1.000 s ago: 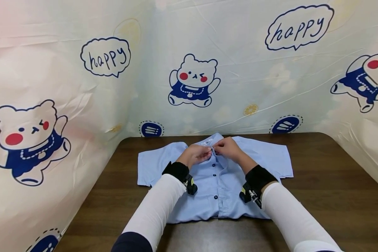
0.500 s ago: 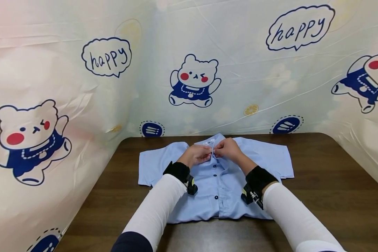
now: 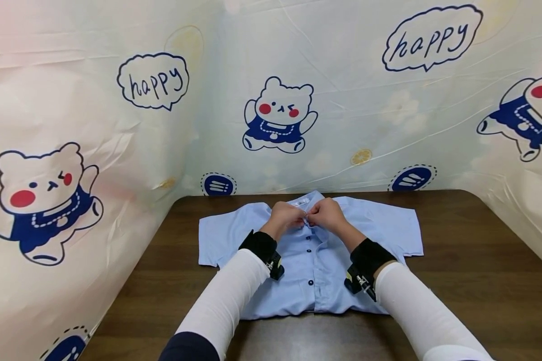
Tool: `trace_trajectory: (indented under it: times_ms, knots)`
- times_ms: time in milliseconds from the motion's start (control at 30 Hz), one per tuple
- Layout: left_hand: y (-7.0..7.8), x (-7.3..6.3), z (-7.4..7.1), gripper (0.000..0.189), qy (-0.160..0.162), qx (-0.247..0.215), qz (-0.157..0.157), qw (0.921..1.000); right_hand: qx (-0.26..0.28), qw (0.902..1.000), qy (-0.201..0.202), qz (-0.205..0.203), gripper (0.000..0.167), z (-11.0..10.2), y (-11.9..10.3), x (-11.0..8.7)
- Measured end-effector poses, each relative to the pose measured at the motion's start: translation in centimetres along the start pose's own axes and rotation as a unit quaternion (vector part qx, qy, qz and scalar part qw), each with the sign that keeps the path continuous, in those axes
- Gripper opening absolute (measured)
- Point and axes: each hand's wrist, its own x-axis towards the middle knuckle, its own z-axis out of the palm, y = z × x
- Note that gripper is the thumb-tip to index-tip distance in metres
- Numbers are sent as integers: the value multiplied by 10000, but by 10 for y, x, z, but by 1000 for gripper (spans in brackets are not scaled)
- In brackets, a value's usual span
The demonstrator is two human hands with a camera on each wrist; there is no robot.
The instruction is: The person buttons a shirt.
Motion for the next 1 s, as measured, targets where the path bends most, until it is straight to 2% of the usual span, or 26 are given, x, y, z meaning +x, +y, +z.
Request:
trace_trajectory:
  times_ms: [100, 200, 367, 533, 600, 700, 833, 933, 1000]
  knots:
    - [-1, 0, 1, 12, 179, 613, 327, 9974, 91, 9999, 14, 120, 10, 1, -2, 1]
    - [-2, -1, 1, 8, 293, 1208, 571, 9906, 212, 9991, 31, 358, 11, 1, -4, 1]
    - [-1, -5, 2, 26, 285, 1906, 805, 9779, 507, 9962, -117, 702, 12, 0, -7, 2]
    - [0, -6, 4, 35, 77, 2132, 912, 9727, 927, 9864, -412, 1293, 17, -5, -8, 2]
    - [0, -6, 5, 33, 37, 2245, 945, 9699, 1075, 9817, -518, 1484, 19, -6, -8, 2]
    - [1, -7, 6, 24, 145, 2411, 1113, 9640, 1414, 9737, -662, 1659, 18, -9, -7, 3]
    - [1, -7, 5, 8, 576, 2743, 1505, 9480, 1969, 9594, -769, 1869, 19, -10, -5, 4]
    - [0, -6, 5, 6, 892, 2979, 1772, 9338, 2336, 9489, -829, 1954, 20, -10, -4, 5]
    - [-1, -6, 6, 5, 1039, 3053, 1933, 9266, 2469, 9455, -825, 1955, 20, -10, -3, 6]
